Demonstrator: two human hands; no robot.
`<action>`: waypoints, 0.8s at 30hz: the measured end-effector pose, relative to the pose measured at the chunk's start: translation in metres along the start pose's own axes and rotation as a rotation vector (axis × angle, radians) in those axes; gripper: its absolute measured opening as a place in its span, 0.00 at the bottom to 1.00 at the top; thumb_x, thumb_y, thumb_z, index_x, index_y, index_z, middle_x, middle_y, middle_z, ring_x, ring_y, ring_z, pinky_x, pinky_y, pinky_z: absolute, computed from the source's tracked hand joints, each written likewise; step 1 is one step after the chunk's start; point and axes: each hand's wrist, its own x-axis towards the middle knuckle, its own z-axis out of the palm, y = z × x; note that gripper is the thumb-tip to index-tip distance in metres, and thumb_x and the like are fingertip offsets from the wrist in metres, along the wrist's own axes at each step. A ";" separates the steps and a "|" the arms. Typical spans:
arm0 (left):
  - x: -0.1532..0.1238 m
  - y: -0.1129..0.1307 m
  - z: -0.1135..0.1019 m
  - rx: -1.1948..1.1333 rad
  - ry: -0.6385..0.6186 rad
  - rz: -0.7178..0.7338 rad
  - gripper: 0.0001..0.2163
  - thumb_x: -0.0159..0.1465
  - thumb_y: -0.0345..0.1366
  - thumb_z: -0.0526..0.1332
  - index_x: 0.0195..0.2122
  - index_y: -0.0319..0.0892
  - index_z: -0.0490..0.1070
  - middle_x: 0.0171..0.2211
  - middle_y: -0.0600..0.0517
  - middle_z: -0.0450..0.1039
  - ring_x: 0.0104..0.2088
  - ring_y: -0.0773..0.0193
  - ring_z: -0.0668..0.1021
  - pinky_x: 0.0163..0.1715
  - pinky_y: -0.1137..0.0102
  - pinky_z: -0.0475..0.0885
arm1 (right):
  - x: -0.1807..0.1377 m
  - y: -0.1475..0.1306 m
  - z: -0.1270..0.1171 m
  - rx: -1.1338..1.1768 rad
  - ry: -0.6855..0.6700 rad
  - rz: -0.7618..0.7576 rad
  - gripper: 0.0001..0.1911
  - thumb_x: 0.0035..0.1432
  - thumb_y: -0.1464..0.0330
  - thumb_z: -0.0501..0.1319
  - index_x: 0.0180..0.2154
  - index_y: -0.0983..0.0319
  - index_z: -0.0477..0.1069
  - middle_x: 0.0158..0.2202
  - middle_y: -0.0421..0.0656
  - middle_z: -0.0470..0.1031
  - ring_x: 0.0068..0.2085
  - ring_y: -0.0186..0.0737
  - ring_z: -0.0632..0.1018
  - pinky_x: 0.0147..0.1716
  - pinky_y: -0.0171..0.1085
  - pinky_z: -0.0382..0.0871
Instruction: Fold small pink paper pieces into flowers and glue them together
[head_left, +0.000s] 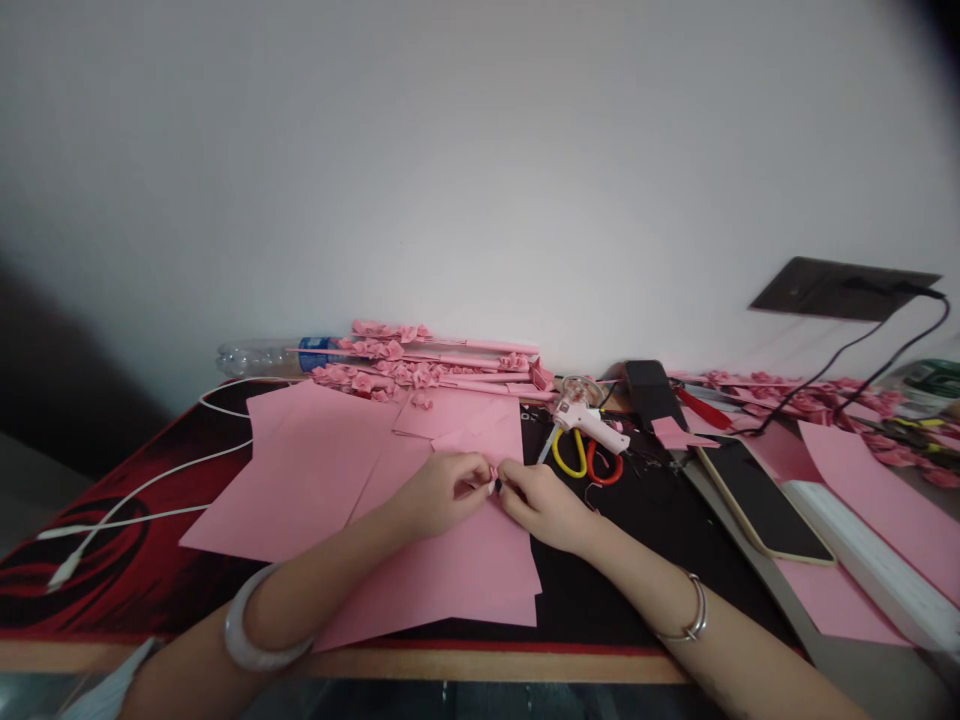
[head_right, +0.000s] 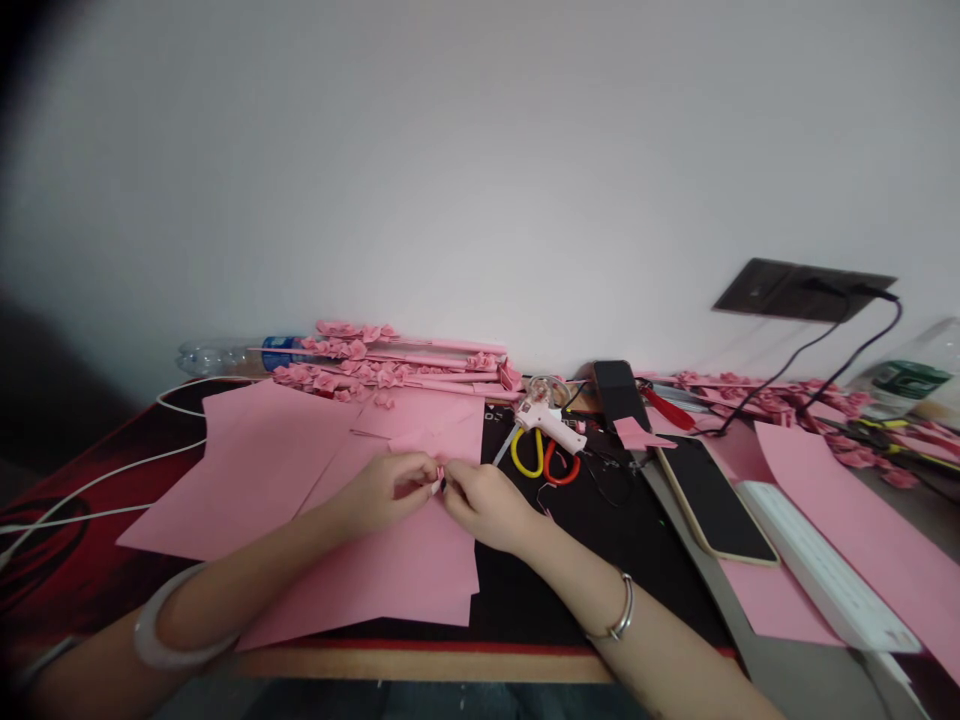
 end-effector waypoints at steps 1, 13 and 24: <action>0.000 0.000 0.000 0.009 0.003 0.004 0.04 0.58 0.28 0.55 0.30 0.40 0.67 0.29 0.53 0.73 0.30 0.68 0.74 0.32 0.74 0.68 | 0.000 0.000 0.000 -0.007 -0.001 0.000 0.07 0.55 0.76 0.50 0.27 0.61 0.56 0.19 0.33 0.53 0.20 0.29 0.59 0.22 0.29 0.50; -0.002 -0.006 0.002 0.082 0.004 0.004 0.04 0.57 0.27 0.54 0.30 0.40 0.67 0.28 0.53 0.72 0.29 0.68 0.73 0.31 0.73 0.67 | 0.001 -0.001 0.001 -0.039 -0.009 0.011 0.07 0.54 0.76 0.50 0.26 0.61 0.54 0.19 0.33 0.54 0.19 0.28 0.59 0.22 0.29 0.50; -0.002 -0.006 0.002 0.108 0.001 -0.006 0.04 0.56 0.28 0.54 0.30 0.40 0.67 0.28 0.53 0.72 0.28 0.68 0.73 0.31 0.73 0.67 | -0.002 -0.003 0.002 -0.083 0.004 0.027 0.06 0.54 0.75 0.51 0.27 0.61 0.55 0.19 0.34 0.56 0.20 0.28 0.61 0.22 0.29 0.49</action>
